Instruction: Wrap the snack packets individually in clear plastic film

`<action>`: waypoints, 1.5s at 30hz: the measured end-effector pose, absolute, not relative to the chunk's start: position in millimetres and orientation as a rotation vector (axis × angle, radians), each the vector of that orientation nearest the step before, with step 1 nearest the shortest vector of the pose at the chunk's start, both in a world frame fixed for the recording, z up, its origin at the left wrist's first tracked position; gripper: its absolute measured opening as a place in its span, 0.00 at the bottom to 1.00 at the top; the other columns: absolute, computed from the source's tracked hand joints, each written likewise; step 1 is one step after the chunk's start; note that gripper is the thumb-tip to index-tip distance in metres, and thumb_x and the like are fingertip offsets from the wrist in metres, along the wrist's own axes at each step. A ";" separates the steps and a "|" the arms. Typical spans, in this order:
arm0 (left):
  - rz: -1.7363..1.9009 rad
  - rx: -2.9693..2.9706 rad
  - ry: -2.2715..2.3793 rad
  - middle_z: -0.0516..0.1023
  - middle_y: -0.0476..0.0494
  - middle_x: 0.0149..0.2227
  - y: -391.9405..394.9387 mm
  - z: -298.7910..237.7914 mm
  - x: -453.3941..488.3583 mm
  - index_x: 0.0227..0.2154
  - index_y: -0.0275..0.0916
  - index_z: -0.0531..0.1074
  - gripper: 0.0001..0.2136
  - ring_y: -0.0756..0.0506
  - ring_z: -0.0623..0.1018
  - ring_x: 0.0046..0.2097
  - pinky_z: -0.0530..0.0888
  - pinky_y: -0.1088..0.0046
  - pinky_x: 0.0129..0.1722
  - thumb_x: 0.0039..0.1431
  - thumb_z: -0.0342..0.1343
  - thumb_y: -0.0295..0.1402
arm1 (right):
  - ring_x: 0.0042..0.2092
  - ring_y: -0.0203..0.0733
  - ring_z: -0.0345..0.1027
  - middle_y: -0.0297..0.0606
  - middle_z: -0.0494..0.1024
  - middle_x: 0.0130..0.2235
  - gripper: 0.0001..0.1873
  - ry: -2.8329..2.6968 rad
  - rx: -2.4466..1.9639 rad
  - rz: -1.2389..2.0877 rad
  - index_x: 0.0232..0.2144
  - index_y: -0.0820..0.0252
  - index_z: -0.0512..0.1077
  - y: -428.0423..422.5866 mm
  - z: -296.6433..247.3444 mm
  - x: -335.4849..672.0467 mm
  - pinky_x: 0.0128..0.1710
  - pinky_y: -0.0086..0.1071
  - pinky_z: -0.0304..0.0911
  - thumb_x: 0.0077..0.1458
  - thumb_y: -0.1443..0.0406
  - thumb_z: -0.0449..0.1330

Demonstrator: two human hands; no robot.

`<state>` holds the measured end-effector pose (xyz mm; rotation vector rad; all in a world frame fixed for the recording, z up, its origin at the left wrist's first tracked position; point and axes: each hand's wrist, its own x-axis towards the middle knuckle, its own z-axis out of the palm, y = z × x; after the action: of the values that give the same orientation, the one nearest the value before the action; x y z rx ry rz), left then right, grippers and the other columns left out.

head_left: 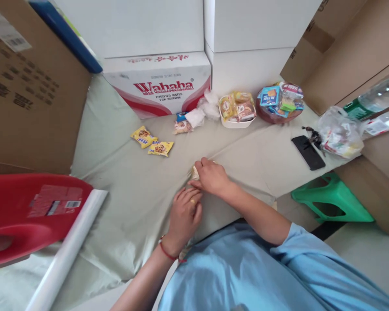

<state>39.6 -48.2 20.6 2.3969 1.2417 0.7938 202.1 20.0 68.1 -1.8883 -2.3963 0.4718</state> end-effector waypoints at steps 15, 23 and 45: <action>1.190 1.564 1.452 0.81 0.40 0.50 -43.0 37.1 37.8 0.48 0.43 0.77 0.12 0.43 0.80 0.55 0.77 0.61 0.56 0.70 0.55 0.42 | 0.48 0.47 0.71 0.45 0.77 0.48 0.14 -1.773 -1.655 0.714 0.50 0.57 0.75 -0.8 70.7 255.2 0.47 0.38 0.68 0.70 0.61 0.52; 0.863 0.946 0.971 0.83 0.34 0.50 -16.4 31.0 77.0 0.53 0.38 0.75 0.32 0.38 0.83 0.47 0.80 0.62 0.44 0.54 0.68 0.56 | 0.27 0.32 0.63 0.30 0.73 0.31 0.25 -0.942 -1.196 1.620 0.43 0.56 0.76 -22.3 44.3 283.5 0.29 0.28 0.63 0.51 0.47 0.72; 0.760 0.959 0.764 0.82 0.42 0.42 23.2 -6.3 103.7 0.46 0.39 0.74 0.22 0.48 0.82 0.39 0.81 0.63 0.45 0.56 0.69 0.49 | 0.28 0.30 0.68 0.28 0.70 0.26 0.12 -0.586 -1.434 0.773 0.29 0.58 0.65 210.4 113.5 428.0 0.31 0.26 0.75 0.59 0.71 0.66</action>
<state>103.7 23.2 -6.3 0.9594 0.7638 0.7598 428.0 210.4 113.5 -1.4335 -0.5865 0.7728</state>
